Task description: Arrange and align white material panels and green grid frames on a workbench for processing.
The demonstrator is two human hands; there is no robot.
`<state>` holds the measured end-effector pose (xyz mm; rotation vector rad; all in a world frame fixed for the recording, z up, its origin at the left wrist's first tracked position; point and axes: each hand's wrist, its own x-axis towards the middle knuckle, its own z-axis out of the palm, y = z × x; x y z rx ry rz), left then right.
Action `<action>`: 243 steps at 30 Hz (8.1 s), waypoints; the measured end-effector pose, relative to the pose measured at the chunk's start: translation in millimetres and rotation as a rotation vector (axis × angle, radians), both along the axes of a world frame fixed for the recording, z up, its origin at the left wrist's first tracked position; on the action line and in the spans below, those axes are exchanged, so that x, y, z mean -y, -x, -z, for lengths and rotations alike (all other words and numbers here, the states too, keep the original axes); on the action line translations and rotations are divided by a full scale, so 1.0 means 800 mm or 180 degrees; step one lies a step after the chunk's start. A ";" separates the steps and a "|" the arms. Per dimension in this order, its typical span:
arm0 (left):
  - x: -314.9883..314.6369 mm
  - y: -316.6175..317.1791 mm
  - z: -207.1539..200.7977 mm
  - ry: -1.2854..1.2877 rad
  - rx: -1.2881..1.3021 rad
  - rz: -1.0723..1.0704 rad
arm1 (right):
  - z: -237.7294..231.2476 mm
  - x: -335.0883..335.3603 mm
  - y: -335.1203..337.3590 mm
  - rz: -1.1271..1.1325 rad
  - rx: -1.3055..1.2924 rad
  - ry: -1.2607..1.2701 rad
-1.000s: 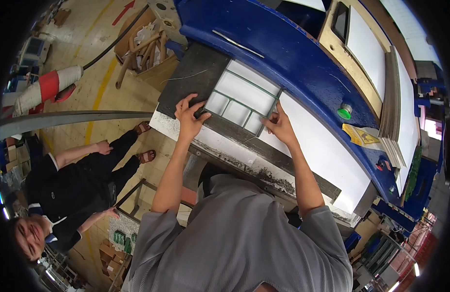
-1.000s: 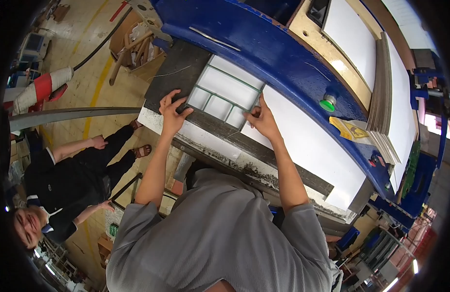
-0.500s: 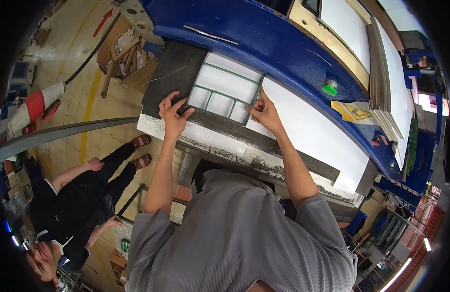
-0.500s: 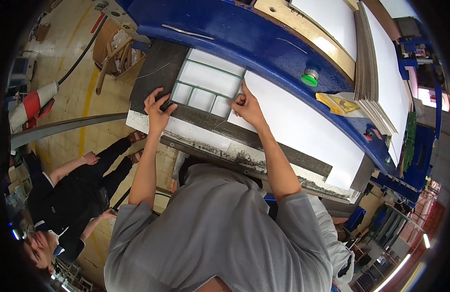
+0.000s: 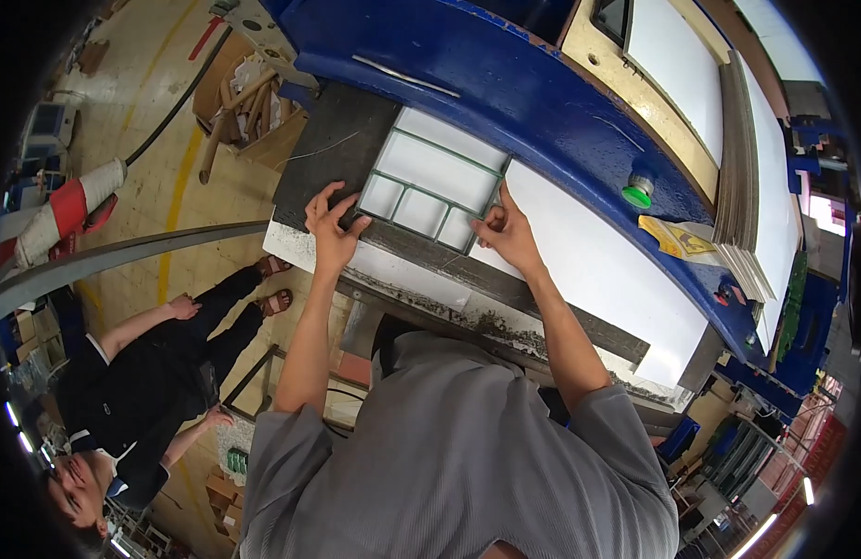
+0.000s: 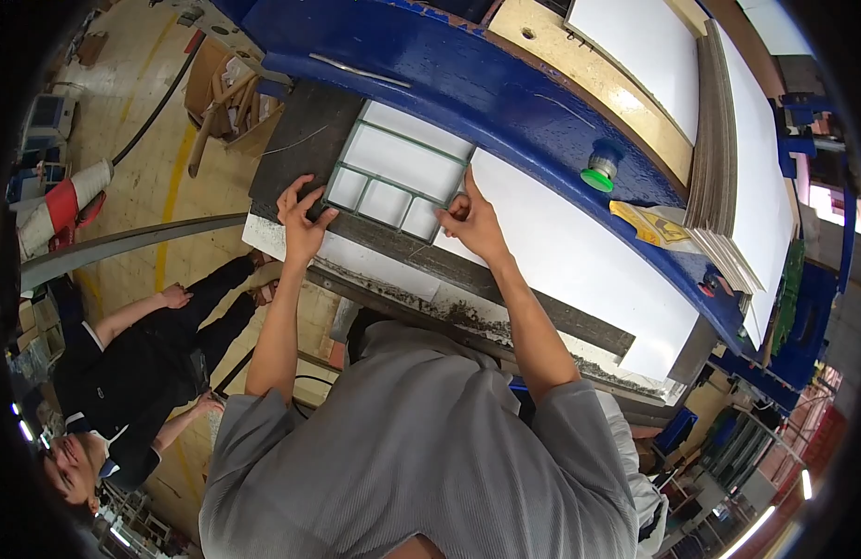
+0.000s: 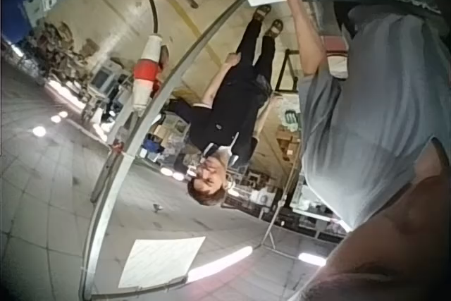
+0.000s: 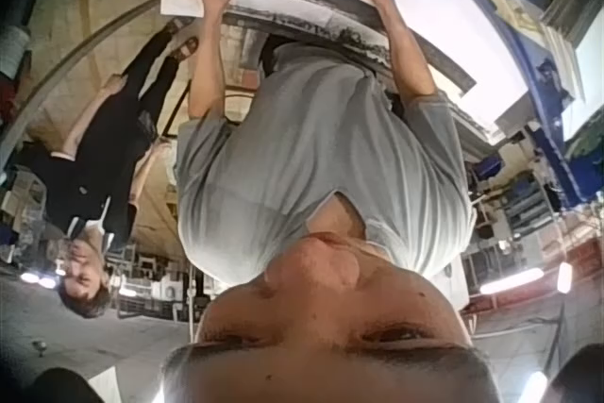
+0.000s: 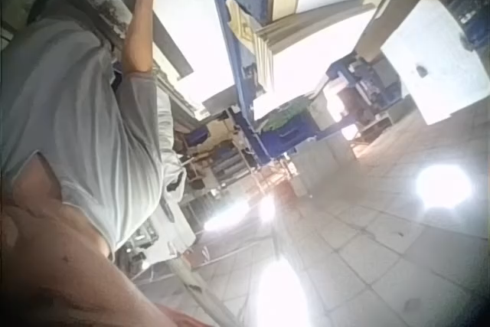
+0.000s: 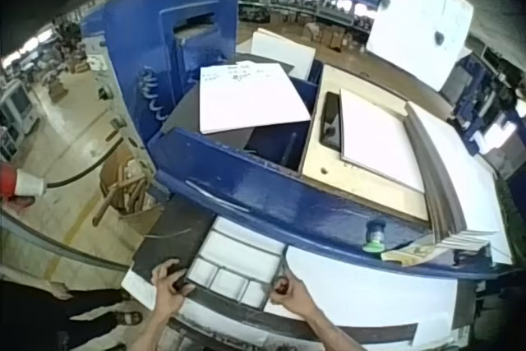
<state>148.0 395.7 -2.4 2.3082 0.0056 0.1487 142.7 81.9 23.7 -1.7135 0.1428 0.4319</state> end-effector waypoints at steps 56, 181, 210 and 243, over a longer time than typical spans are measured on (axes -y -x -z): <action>0.194 0.001 0.007 -0.0519 0.1603 0.0705 | -0.024 0.089 0.155 0.0106 0.1520 0.2940; 0.177 0.117 0.010 -0.0162 0.0525 0.0534 | -0.008 0.180 0.094 0.0500 0.0494 0.2020; 0.179 0.116 0.008 -0.0273 0.0382 0.0697 | 0.007 0.180 0.103 0.0758 0.0694 0.2054; 0.179 0.110 0.015 -0.0479 0.0232 0.0693 | 0.013 0.187 0.095 0.0753 0.0938 0.2117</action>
